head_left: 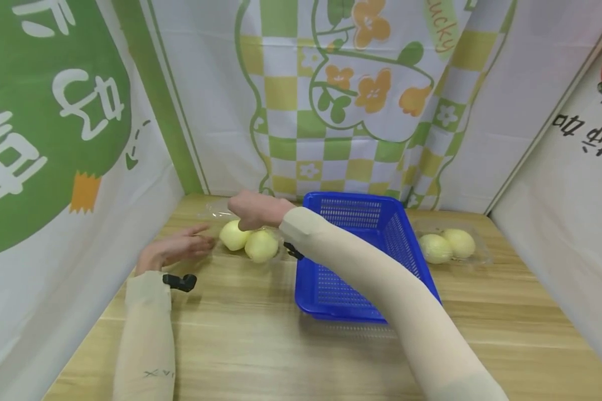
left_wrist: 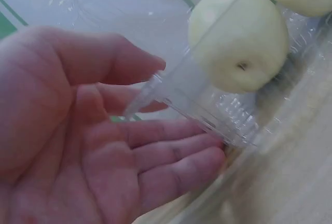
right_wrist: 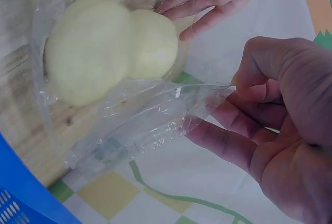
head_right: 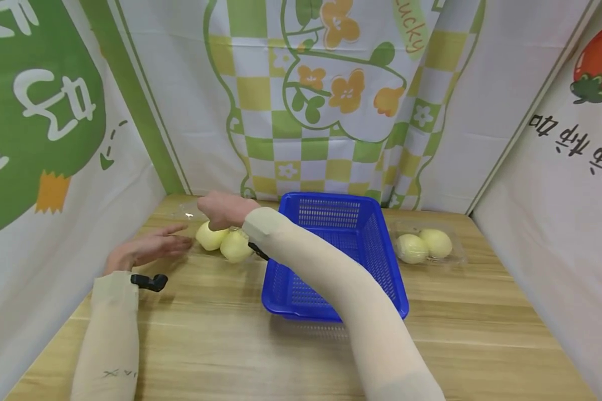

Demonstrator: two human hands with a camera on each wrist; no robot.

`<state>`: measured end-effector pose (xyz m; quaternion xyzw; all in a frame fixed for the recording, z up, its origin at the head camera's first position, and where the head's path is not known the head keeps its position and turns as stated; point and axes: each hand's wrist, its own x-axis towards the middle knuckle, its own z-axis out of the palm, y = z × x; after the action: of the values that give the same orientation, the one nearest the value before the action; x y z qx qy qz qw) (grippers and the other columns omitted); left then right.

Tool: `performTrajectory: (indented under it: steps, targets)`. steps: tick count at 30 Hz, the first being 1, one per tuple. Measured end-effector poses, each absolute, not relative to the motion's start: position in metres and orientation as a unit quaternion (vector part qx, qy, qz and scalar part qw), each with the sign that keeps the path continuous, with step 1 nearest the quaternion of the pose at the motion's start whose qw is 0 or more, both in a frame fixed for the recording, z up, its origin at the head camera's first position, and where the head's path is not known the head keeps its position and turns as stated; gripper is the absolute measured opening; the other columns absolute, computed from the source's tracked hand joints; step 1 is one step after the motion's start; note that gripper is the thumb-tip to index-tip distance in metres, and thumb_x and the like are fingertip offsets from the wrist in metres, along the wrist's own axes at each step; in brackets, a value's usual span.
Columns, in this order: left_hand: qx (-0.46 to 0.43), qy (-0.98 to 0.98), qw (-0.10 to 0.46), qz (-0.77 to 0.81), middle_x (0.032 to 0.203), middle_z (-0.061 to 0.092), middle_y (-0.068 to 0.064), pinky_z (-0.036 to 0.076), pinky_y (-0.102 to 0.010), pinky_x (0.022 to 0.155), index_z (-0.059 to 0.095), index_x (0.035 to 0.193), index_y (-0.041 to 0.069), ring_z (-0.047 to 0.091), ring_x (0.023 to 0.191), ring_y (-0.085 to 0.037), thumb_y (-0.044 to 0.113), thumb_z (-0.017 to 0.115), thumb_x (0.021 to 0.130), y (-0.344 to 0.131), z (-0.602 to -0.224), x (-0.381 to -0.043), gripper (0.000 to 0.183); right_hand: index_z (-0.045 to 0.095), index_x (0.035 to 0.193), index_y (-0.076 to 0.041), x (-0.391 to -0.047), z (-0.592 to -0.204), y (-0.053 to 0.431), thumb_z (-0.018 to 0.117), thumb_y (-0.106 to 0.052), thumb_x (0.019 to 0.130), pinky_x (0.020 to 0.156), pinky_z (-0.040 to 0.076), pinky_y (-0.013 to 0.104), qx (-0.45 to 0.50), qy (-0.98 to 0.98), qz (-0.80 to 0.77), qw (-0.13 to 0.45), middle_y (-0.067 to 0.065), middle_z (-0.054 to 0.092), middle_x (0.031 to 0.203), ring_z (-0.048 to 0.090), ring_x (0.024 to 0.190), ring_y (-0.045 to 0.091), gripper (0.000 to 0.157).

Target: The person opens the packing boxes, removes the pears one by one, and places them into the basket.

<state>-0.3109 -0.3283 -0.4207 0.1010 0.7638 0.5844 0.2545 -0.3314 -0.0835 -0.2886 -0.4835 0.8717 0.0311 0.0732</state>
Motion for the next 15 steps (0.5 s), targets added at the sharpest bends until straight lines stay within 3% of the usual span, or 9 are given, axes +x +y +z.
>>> performTrajectory:
  steps: [7, 13, 15]
  targets:
    - [0.082, 0.793, 0.217, 0.564, 0.136, 0.036, -0.035, 0.043, -0.046, 0.094, 0.006, 0.146, -0.003, 0.046, 0.118, -0.044, 0.016, 0.038, 0.100, -0.328, -0.416, -0.311, 0.059, 0.053, 0.096, -0.010, -0.330, -0.280, -0.086, 0.056, -0.007, 0.084, 0.059, 0.039, 0.021, -0.474, 0.875, 0.041, 0.089, -0.001, 0.052, 0.083, 0.048, 0.070, 0.011, 0.013]
    - [0.056, 0.836, 0.185, 0.514, 0.132, 0.044, -0.031, 0.051, -0.038, 0.080, 0.019, 0.143, -0.004, 0.055, 0.110, -0.034, 0.024, 0.044, 0.098, -0.326, -0.416, -0.315, 0.059, 0.052, 0.092, -0.009, -0.332, -0.264, -0.083, 0.053, -0.004, 0.081, 0.057, 0.033, 0.021, -0.490, 0.868, 0.035, 0.072, -0.002, 0.042, 0.076, 0.040, 0.068, 0.011, 0.012]
    - [0.056, 0.837, 0.185, 0.512, 0.131, 0.045, -0.031, 0.052, -0.038, 0.077, 0.021, 0.142, -0.004, 0.057, 0.107, -0.034, 0.020, 0.044, 0.098, -0.326, -0.415, -0.316, 0.056, 0.051, 0.088, -0.009, -0.335, -0.261, -0.082, 0.053, -0.002, 0.079, 0.057, 0.031, 0.021, -0.497, 0.865, 0.032, 0.061, -0.003, 0.040, 0.074, 0.038, 0.066, 0.011, 0.011]
